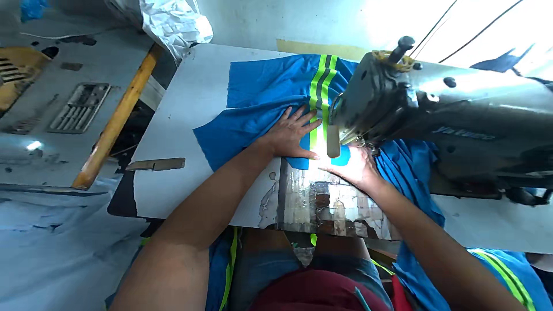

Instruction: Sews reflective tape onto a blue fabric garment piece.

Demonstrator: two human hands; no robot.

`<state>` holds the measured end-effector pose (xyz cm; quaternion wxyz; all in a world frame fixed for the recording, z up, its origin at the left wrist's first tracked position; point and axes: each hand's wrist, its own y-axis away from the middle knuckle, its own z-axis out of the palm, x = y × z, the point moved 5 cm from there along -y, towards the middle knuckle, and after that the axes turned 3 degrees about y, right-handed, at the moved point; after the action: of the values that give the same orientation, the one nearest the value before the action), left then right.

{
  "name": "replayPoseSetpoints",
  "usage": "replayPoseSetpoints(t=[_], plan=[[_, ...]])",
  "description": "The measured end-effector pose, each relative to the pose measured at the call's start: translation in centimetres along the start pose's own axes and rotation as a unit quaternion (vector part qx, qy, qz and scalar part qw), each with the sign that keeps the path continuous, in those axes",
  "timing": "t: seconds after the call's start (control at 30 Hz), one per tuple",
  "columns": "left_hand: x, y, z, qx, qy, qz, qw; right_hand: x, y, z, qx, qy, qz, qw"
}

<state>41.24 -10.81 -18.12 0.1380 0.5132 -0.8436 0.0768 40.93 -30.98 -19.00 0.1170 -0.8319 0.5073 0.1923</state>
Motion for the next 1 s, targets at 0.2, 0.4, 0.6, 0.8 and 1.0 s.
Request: replayPoseSetpoints(t=[0.2, 0.4, 0.6, 0.8, 1.0], plan=[[-0.9, -1.0, -0.5, -0.005, 0.004, -0.011, 1.000, -0.1, -1.3, -0.3, -0.065, -0.014, 0.049, 0.997], [-1.6, -2.0, -0.7, -0.025, -0.008, -0.033, 0.999, 0.5, -2.1, 0.0, -0.103, 0.003, 0.048, 0.993], [-2.4, -3.0, -1.4, -0.021, 0.007, -0.042, 0.999, 1.0, -2.6, 0.3, -0.041, 0.012, 0.011, 0.999], [-3.7, -4.0, -1.3, -0.010, -0.014, -0.026, 1.000, 1.3, 1.1, -2.1, 0.097, 0.074, -0.080, 0.989], [-3.9, -2.8, -2.2, 0.201, -0.017, -0.020, 0.979, 5.8, 5.2, -5.9, 0.087, 0.152, 0.018, 0.984]])
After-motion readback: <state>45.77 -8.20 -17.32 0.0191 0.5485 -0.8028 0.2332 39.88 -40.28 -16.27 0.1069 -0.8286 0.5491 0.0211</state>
